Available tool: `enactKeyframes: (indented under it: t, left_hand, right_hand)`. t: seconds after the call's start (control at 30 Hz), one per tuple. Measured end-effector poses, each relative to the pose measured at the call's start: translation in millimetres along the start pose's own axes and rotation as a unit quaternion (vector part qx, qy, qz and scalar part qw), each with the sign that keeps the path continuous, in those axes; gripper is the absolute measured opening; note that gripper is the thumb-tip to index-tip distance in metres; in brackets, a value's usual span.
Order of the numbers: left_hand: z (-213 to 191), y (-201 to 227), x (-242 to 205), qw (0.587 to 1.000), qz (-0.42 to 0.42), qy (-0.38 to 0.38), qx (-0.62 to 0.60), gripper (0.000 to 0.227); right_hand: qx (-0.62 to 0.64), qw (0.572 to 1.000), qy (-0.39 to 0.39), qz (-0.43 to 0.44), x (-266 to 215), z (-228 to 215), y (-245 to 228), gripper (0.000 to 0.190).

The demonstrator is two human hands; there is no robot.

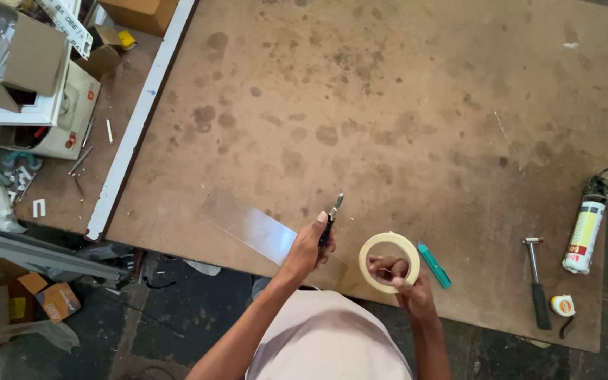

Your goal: The person picks up a roll of masking tape and a black cable on a workbench. They use a utility knife to trim the cable, then wrap the cable with masking tape by hand. The wrapped cable remains in the person's hands at the end of the clip.

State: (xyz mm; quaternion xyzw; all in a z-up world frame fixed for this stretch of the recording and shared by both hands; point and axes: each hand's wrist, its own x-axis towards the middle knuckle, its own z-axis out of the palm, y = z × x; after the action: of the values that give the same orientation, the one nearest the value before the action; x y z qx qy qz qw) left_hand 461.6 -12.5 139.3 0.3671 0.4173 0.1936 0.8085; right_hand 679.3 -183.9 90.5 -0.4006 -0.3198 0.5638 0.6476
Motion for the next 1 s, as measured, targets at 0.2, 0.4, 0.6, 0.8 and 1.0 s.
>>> enactKeyframes:
  t: [0.2, 0.4, 0.6, 0.8, 1.0]
  left_hand:
    - [-1.7, -11.6, 11.9, 1.0, -0.006, -0.011, 0.008, 0.052]
    - [-1.1, -23.8, 18.4, 0.999, 0.026, -0.034, -0.001, 0.039]
    - [17.4, -2.5, -16.7, 0.964, 0.104, 0.015, 0.244, 0.032]
    - [39.8, 15.2, -48.0, 0.973, 0.103, -0.019, 0.203, 0.027]
    - [42.9, 14.3, -48.1, 0.977, 0.076, -0.022, 0.2, 0.026]
  right_hand:
    - [0.024, 0.999, -0.02, -0.016, -11.5, 15.2, -10.6, 0.052]
    - [-0.121, 0.992, 0.035, 0.021, -31.3, 23.7, -19.8, 0.074]
    - [-0.151, 0.984, -0.012, -0.099, -22.2, 46.6, -36.6, 0.053]
    - [-0.222, 0.97, 0.025, -0.098, -11.1, 60.7, -47.3, 0.051]
    - [-0.337, 0.934, 0.018, -0.114, -5.6, 72.0, -51.8, 0.05]
